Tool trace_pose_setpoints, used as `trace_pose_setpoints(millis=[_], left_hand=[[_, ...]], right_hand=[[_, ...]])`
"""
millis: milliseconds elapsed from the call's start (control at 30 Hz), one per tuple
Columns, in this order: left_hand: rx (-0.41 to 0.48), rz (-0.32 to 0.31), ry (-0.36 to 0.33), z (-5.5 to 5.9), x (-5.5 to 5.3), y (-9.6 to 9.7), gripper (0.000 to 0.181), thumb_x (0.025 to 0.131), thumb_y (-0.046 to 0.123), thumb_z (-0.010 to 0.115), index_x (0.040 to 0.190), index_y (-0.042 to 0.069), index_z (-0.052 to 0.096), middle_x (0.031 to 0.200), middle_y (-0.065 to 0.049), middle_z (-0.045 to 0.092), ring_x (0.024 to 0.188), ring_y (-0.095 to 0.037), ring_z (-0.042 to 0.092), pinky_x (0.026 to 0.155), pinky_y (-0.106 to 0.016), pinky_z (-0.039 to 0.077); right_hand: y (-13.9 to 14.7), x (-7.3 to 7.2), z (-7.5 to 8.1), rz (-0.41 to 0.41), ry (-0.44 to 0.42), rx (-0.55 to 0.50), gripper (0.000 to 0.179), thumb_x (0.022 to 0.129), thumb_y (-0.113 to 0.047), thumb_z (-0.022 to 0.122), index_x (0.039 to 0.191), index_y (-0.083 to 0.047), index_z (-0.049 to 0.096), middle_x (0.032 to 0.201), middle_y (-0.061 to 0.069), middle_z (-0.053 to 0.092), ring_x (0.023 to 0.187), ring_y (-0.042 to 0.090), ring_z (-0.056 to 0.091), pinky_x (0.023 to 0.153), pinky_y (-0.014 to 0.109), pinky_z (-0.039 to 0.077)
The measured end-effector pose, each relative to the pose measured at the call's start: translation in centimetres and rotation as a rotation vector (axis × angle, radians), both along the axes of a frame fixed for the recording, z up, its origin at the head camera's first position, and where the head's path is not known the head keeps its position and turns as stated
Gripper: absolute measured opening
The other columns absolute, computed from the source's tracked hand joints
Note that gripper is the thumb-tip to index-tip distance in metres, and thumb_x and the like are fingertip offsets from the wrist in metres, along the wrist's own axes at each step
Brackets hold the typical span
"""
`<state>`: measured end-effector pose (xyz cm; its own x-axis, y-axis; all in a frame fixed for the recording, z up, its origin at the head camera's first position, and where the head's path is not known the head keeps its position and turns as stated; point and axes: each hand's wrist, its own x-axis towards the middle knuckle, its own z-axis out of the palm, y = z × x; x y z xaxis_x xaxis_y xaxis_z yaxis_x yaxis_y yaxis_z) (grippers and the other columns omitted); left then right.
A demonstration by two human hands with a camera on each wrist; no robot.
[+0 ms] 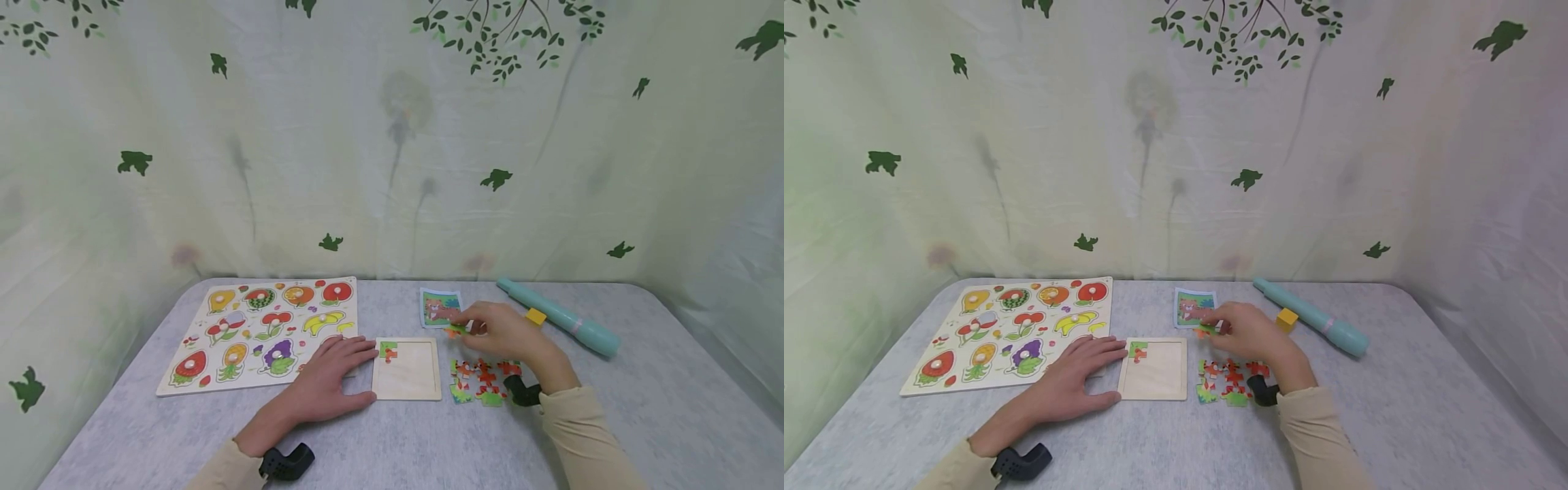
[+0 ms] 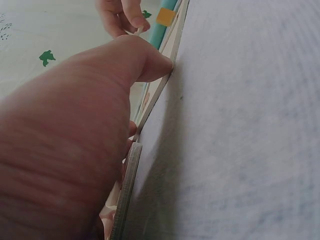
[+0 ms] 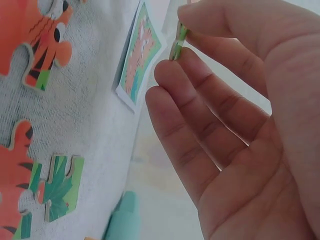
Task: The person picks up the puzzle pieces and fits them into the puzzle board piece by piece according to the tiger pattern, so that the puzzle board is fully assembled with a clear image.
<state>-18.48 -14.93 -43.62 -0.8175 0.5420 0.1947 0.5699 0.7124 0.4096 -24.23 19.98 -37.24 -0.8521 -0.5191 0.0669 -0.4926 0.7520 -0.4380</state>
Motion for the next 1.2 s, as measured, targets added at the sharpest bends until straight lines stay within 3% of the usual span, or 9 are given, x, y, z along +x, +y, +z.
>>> trace_pose_setpoints(millis=[433, 800, 1033, 1200], left_hand=[[-0.003, -0.002, 0.004, 0.0, 0.0, 0.1, 0.067, 0.088, 0.044, 0.077, 0.145, 0.015, 0.06, 0.154, -0.001, 0.054, 0.148, -0.025, 0.042, 0.126, -0.053, 0.021], [0.003, -0.004, 0.007, 0.0, 0.0, 0.0, 0.067, 0.087, 0.043, 0.077, 0.145, 0.014, 0.06, 0.153, -0.001, 0.054, 0.148, -0.025, 0.043, 0.125, -0.053, 0.022], [0.013, -0.011, 0.027, 0.0, 0.0, 0.1, 0.066, 0.087, 0.043, 0.078, 0.144, 0.012, 0.062, 0.152, -0.003, 0.056, 0.146, -0.027, 0.045, 0.123, -0.055, 0.024], [0.011, -0.008, 0.022, 0.0, 0.0, 0.1, 0.066, 0.087, 0.043, 0.077, 0.144, 0.013, 0.061, 0.152, -0.003, 0.055, 0.147, -0.026, 0.044, 0.124, -0.054, 0.023]], right_hand=[[-1.0, 0.2, -0.1, -0.012, 0.01, -0.001, 0.033, 0.09, -0.016, 0.074, 0.123, -0.014, 0.076, 0.11, -0.004, 0.071, 0.09, 0.011, 0.061, 0.079, 0.03, 0.055], [-1.8, 0.4, -0.4, 0.024, 0.008, -0.01, 0.044, 0.093, -0.016, 0.071, 0.137, -0.019, 0.069, 0.115, -0.006, 0.071, 0.092, 0.012, 0.06, 0.078, 0.028, 0.054], [-2.3, 0.3, -0.7, 0.052, 0.031, -0.022, 0.031, 0.091, -0.014, 0.07, 0.122, -0.016, 0.076, 0.136, 0.002, 0.068, 0.092, 0.013, 0.061, 0.075, 0.025, 0.053], [-2.7, 0.3, -1.0, 0.067, 0.04, -0.024, 0.029, 0.091, -0.014, 0.071, 0.119, -0.014, 0.077, 0.139, 0.006, 0.066, 0.093, 0.013, 0.062, 0.075, 0.025, 0.053]])
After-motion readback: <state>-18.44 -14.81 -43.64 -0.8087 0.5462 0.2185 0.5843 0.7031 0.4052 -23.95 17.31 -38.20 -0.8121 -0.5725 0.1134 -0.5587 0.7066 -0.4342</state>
